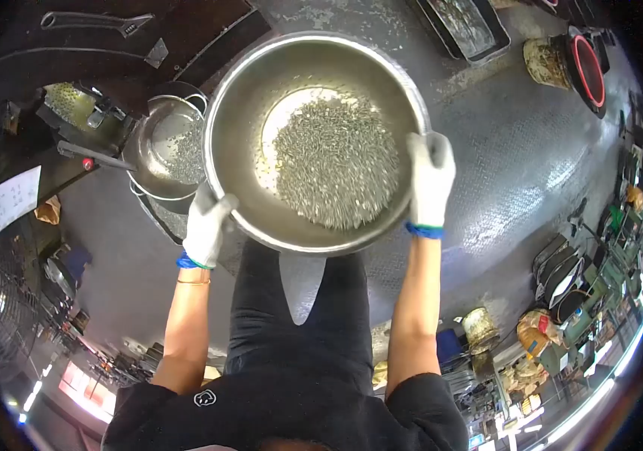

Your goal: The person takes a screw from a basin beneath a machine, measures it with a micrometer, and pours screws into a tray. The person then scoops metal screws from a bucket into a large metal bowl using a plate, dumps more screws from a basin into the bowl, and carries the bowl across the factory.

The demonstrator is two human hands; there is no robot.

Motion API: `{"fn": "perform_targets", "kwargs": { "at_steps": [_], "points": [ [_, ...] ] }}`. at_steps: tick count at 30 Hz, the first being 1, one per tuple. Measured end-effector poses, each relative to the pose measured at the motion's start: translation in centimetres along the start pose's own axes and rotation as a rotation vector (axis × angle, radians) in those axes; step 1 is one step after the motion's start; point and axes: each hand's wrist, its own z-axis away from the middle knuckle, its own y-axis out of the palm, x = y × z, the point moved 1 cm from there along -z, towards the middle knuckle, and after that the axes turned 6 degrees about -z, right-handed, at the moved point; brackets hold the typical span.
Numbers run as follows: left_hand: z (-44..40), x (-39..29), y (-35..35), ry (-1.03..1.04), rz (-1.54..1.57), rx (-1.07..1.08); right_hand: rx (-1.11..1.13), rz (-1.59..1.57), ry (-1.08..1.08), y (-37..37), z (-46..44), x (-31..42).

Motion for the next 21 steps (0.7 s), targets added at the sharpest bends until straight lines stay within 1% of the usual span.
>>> {"fn": "perform_targets", "kwargs": {
  "at_steps": [1,2,3,5,7,8,9,10,11,12,13,14,15,17,18,19,21],
  "points": [
    [-0.2,0.8,-0.4,-0.019,0.006,-0.010,0.035,-0.055,0.016,0.9,-0.2,-0.5],
    [0.6,1.3,-0.8,-0.060,-0.018,-0.030,0.062,-0.053,0.010,0.3,1.1,-0.8],
    [1.8,1.8,-1.0,-0.103,-0.044,-0.046,0.038,0.071,0.030,-1.1,2.5,-0.8],
    [3.0,1.1,-0.4,-0.125,-0.005,-0.022,-0.081,0.206,-0.025,-4.2,4.8,1.4],
    [3.3,0.4,1.4,-0.097,-0.045,0.075,-0.134,-0.139,0.130,-5.0,3.4,3.5],
    [2.7,-1.1,2.5,-0.074,-0.039,0.055,-0.092,-0.070,0.062,-4.3,1.5,2.9],
    [1.8,-0.9,2.9,0.005,-0.044,-0.013,-0.044,0.001,-0.007,-3.8,0.0,1.9],
    [1.9,0.3,2.7,-0.023,-0.028,-0.037,0.051,-0.088,0.006,-2.8,-0.5,1.6],
    [2.1,1.0,2.2,-0.051,-0.017,-0.063,0.096,-0.105,-0.023,-2.8,0.0,1.0],
    [3.5,1.4,1.9,-0.090,-0.055,-0.092,0.081,-0.093,-0.008,-3.5,0.8,1.0],
    [5.0,2.2,1.7,-0.058,-0.014,-0.093,0.064,-0.075,0.018,-4.5,2.2,1.0],
    [6.2,2.0,2.2,-0.072,-0.028,-0.094,0.028,0.027,-0.005,-5.8,3.4,2.9],
    [7.1,1.2,2.9,-0.073,-0.037,-0.100,-0.017,0.024,-0.019,-7.3,3.0,2.6],
    [7.2,-0.9,5.0,-0.054,0.002,-0.010,0.054,-0.241,0.165,-8.2,-0.1,3.1],
    [6.3,-1.9,5.9,0.024,0.003,-0.070,0.104,-0.151,0.084,-7.4,-1.0,3.2],
    [5.0,-1.1,5.4,0.037,-0.060,-0.105,0.102,-0.109,0.086,-5.8,-1.2,2.9],
    [6.2,0.2,3.7,-0.128,0.041,-0.037,0.182,-0.106,0.060,-5.1,-0.5,-0.3]
  ]
}}
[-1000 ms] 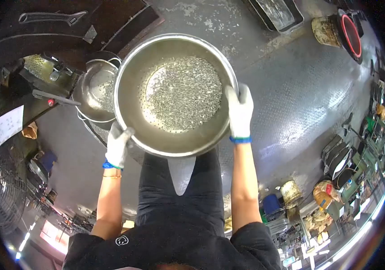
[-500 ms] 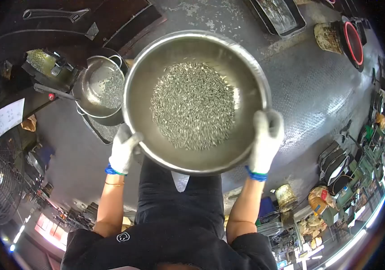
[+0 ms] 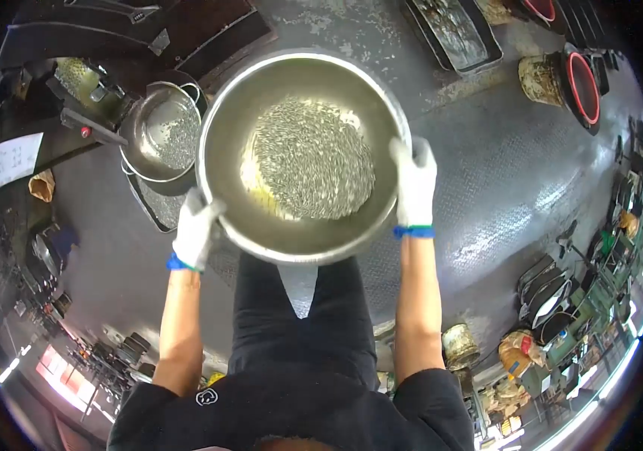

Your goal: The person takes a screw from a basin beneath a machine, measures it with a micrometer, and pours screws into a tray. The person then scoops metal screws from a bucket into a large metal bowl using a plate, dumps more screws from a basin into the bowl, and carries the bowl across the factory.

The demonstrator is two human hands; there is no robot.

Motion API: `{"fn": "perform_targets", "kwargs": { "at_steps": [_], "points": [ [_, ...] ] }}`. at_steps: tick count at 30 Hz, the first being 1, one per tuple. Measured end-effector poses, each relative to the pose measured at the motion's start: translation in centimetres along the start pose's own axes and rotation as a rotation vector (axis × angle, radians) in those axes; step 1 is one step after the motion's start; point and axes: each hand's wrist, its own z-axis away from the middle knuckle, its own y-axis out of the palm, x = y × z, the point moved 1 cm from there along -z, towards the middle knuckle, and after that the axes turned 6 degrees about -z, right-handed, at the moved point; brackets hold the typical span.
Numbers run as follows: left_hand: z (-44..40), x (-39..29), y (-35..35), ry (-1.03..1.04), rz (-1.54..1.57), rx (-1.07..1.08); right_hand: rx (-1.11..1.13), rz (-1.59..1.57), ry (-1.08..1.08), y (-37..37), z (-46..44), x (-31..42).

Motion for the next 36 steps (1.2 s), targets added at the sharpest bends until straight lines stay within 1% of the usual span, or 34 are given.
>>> {"fn": "perform_targets", "kwargs": {
  "at_steps": [1,2,4,5,6,8,9,10,11,12,14,15,16,17,18,19,20,21,22,23,24,25,26,28,30,31,32,34,35,36],
  "points": [
    [1.0,1.2,0.0,0.033,-0.044,-0.032,0.000,0.004,0.043,-0.8,1.0,-1.4],
    [1.9,2.8,0.0,-0.018,-0.004,-0.060,-0.040,-0.018,0.048,-1.2,3.2,-0.2],
    [2.7,3.9,0.3,0.005,-0.043,-0.013,-0.142,0.120,0.049,-3.5,5.4,-0.9],
    [3.0,3.1,0.7,-0.004,-0.048,0.007,-0.188,0.037,0.082,-3.7,5.8,-0.4],
    [2.8,2.8,0.7,-0.011,-0.022,0.045,-0.185,0.044,0.064,-3.8,5.4,-0.7],
    [1.2,4.8,-0.5,0.071,0.032,0.030,-0.151,0.114,-0.019,-1.7,5.6,-0.7],
    [0.8,5.8,-1.6,0.069,0.052,0.003,-0.144,0.157,-0.082,-0.3,5.8,-1.4],
    [0.6,7.3,-3.3,0.061,0.071,-0.031,-0.129,0.041,-0.111,1.3,6.8,-2.0],
    [0.2,9.7,-5.5,0.135,0.132,-0.041,-0.145,0.067,-0.097,2.7,8.6,-2.0],
    [1.4,9.8,-7.9,0.123,0.128,-0.035,-0.165,0.093,-0.071,3.9,11.3,-2.1],
    [3.0,11.7,-12.4,0.134,0.088,-0.022,-0.215,0.076,-0.128,6.4,15.8,-3.3],
    [3.8,12.3,-14.7,0.114,0.071,-0.003,-0.183,0.011,-0.094,8.6,17.3,-3.6],
    [4.2,12.6,-17.1,0.098,0.061,0.008,-0.143,0.014,-0.101,10.5,19.0,-3.5],
    [3.6,14.4,-20.0,0.103,0.044,0.003,-0.104,0.025,-0.060,12.8,20.1,-3.3],
    [3.6,15.4,-22.6,0.166,0.106,-0.042,-0.054,0.034,-0.027,16.0,20.8,-3.4],
    [3.9,16.7,-25.8,0.123,0.125,-0.052,-0.032,-0.010,0.001,18.6,22.6,-4.4],
    [4.6,18.4,-28.6,0.065,0.142,-0.040,-0.003,0.028,0.011,20.0,24.2,-6.7],
    [5.3,18.8,-28.9,0.020,0.158,-0.048,0.032,0.108,0.006,20.0,24.7,-7.3],
    [5.9,21.5,-31.8,0.007,0.133,-0.076,0.062,0.190,-0.003,22.2,27.2,-8.0],
    [6.5,24.5,-34.7,0.012,0.133,-0.130,0.088,0.150,0.041,25.0,29.9,-8.4],
    [7.2,26.1,-36.8,0.018,0.129,-0.185,0.113,0.106,0.084,27.6,31.8,-8.8],
    [8.2,27.4,-38.8,0.022,0.164,-0.196,0.133,0.111,0.088,29.8,33.2,-9.4],
    [9.0,28.7,-40.5,-0.056,0.211,-0.235,0.220,0.189,0.097,31.2,33.8,-10.5],
    [9.7,31.1,-43.9,-0.165,0.209,-0.323,0.378,0.308,0.072,34.5,34.4,-14.3],
    [9.3,32.7,-47.3,-0.147,0.144,-0.459,0.497,0.290,0.177,39.0,35.3,-18.0],
    [8.8,33.2,-48.7,-0.157,0.235,-0.526,0.561,0.374,0.205,41.2,35.6,-19.7],
    [8.3,33.6,-50.5,-0.194,0.210,-0.536,0.622,0.459,0.237,43.4,36.0,-21.3],
    [6.7,33.1,-53.7,-0.262,0.112,-0.569,0.699,0.466,0.196,47.2,37.1,-25.1],
    [5.3,33.0,-55.1,-0.250,0.095,-0.573,0.727,0.500,0.199,48.9,37.8,-26.3],
    [3.8,32.7,-56.5,-0.236,0.078,-0.577,0.780,0.512,0.055,49.9,37.9,-30.8]
  ]
}}
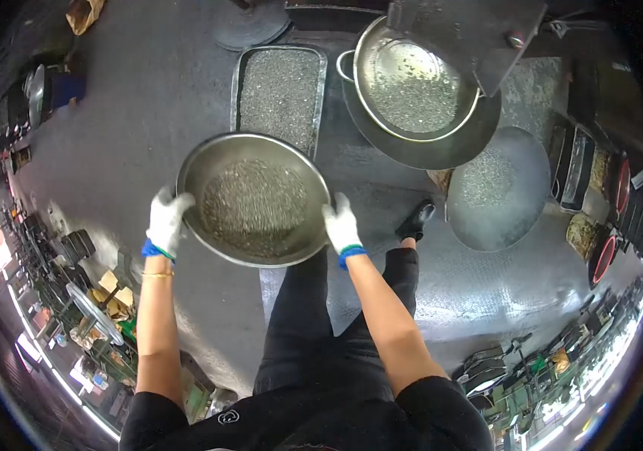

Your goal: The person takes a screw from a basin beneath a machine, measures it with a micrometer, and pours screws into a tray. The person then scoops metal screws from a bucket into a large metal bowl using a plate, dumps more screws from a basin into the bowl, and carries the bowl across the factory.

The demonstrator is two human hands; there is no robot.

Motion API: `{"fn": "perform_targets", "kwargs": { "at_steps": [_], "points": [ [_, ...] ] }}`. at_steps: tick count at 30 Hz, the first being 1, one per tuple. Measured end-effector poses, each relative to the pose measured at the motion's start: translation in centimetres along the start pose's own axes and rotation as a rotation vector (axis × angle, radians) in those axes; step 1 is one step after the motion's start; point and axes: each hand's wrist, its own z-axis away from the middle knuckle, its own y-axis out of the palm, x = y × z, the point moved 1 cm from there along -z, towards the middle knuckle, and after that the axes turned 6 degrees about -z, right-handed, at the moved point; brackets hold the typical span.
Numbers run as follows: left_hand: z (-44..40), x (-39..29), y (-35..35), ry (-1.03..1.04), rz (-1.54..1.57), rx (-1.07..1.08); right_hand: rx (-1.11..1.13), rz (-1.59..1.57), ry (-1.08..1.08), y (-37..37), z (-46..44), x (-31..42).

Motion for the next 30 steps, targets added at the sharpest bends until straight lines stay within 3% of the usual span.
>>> {"fn": "perform_targets", "kwargs": {
  "at_steps": [2,4,5,7,9,14,16,25,27,29,30],
  "points": [
    [-2.7,-3.6,0.7,0.051,-0.109,-0.056,0.203,-0.118,0.345,2.6,-1.4,3.2],
    [-7.0,-5.9,1.8,0.029,-0.131,-0.030,0.280,-0.231,0.506,5.1,-3.0,5.2],
    [-10.9,-5.3,2.4,0.235,-0.273,-0.145,0.370,-0.286,0.289,6.7,-4.4,3.4],
    [-11.9,-10.3,3.1,0.129,-0.180,0.046,0.458,-0.343,0.085,9.4,-6.1,1.0],
    [-15.0,-10.8,4.0,0.203,-0.230,-0.009,0.581,-0.825,0.775,11.6,-7.5,1.5],
    [-17.0,-11.7,4.8,0.277,-0.301,0.058,0.496,-0.869,0.832,12.3,-7.1,4.6],
    [-16.6,-11.9,4.3,0.197,-0.240,0.080,0.502,-0.894,0.848,12.0,-6.9,4.2],
    [-13.9,-13.9,-0.9,0.293,-0.087,-0.048,0.471,-0.780,0.585,9.7,-6.6,12.1],
    [-14.0,-13.9,-0.1,0.271,-0.083,-0.068,0.463,-0.655,0.481,10.9,-8.5,9.1],
    [-17.3,-9.9,2.8,0.236,-0.063,-0.102,0.492,-0.620,0.687,12.9,-10.7,4.7],
    [-19.1,-7.7,3.5,0.163,-0.225,-0.153,0.450,-0.456,0.726,13.8,-11.4,3.1]
  ]
}}
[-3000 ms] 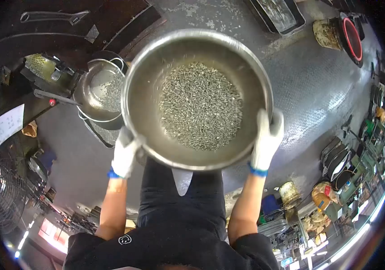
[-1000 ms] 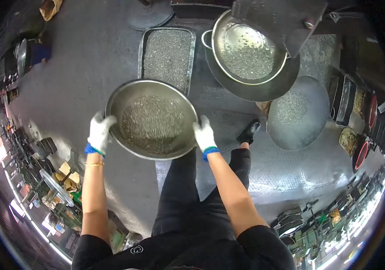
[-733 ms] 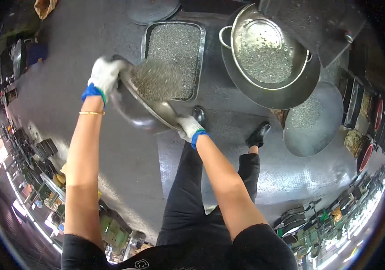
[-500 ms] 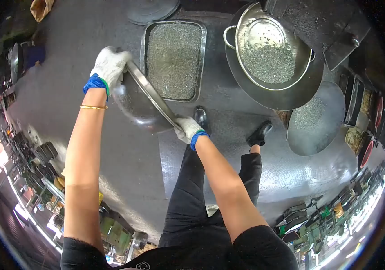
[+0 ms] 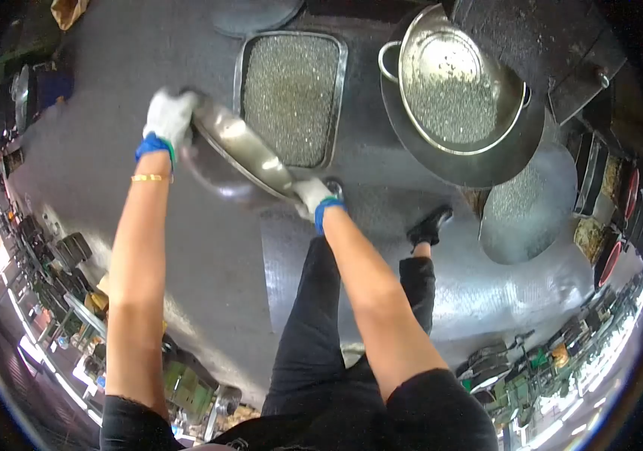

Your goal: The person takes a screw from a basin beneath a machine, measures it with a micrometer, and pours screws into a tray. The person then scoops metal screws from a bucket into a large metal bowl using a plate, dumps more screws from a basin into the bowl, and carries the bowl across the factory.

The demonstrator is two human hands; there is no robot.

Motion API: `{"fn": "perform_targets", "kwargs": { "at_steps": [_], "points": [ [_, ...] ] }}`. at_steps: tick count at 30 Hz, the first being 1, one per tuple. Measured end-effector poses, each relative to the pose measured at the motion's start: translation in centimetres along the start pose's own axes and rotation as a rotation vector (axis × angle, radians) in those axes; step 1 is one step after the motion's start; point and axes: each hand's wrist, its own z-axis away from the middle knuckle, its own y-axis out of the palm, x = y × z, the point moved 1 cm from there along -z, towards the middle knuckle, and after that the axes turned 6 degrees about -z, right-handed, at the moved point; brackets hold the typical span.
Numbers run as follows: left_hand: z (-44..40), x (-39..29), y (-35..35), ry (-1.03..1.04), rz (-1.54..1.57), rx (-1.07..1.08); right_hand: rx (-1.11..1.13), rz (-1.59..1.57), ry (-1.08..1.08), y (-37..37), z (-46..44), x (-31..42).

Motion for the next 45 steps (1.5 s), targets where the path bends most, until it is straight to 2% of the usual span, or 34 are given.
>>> {"fn": "perform_targets", "kwargs": {
  "at_steps": [4,7,9,11,14,16,17,18,20,21,22,24,26,28,33,37,40,42,44,45],
  "points": [
    [2.2,4.4,-1.1,-0.130,0.186,0.017,0.000,0.039,-0.037,-1.2,-0.1,-1.1],
    [4.6,7.1,-3.2,-0.195,0.210,-0.007,-0.068,0.123,-0.097,-0.2,3.3,-0.1],
    [7.4,8.6,-4.8,-0.225,0.253,0.002,-0.188,0.354,-0.315,-0.1,5.9,0.2],
    [10.7,10.4,-6.1,-0.238,0.298,-0.001,-0.252,0.465,-0.398,0.0,8.9,0.2],
    [17.1,11.3,-7.7,-0.244,0.288,0.002,-0.277,0.514,-0.359,-0.3,14.6,1.1],
    [21.2,11.5,-7.7,-0.169,0.282,-0.019,-0.327,0.568,-0.622,-2.3,16.4,0.1],
    [23.3,11.1,-7.5,-0.152,0.282,-0.047,-0.376,0.597,-0.842,-3.7,16.9,-0.8],
    [25.5,10.4,-6.9,-0.135,0.284,-0.064,-0.362,0.596,-0.801,-4.5,20.2,0.2],
    [30.4,7.2,-5.5,-0.172,0.417,-0.076,-0.402,0.529,-0.918,-7.5,24.3,0.0],
    [32.8,5.1,-4.6,-0.145,0.428,-0.059,-0.485,0.544,-1.072,-9.9,25.2,-0.9],
    [34.9,3.2,-3.7,-0.123,0.435,-0.050,-0.526,0.528,-1.082,-12.4,27.0,-1.6],
    [38.3,0.1,-1.2,-0.071,0.518,-0.029,-0.383,0.330,-0.803,-17.5,30.8,-2.3],
    [41.4,-3.8,1.2,-0.048,0.522,0.082,-0.042,-0.171,-0.616,-21.8,36.8,-2.6],
    [44.2,-8.6,4.4,-0.054,0.479,0.163,-0.140,-0.154,-0.506,-27.7,41.6,-4.5],
    [47.9,-14.4,14.5,0.022,0.401,0.541,-0.455,-0.486,-0.598,-39.8,47.4,-9.4],
    [49.5,-17.0,19.6,0.044,0.314,0.621,-0.653,-0.641,-0.686,-47.5,46.8,-10.9],
    [48.2,-16.3,20.5,0.035,0.244,0.579,-0.741,-0.757,-0.748,-50.7,43.0,-10.5],
    [47.0,-16.5,20.0,0.023,0.184,0.546,-0.652,-0.805,-0.767,-51.9,41.0,-9.9],
    [44.9,-16.4,19.3,0.044,0.123,0.500,-0.473,-0.980,-0.776,-51.5,39.0,-9.6],
    [44.6,-17.0,19.1,0.032,0.145,0.369,-0.456,-0.984,-0.771,-51.0,38.1,-9.7]
  ]
}}
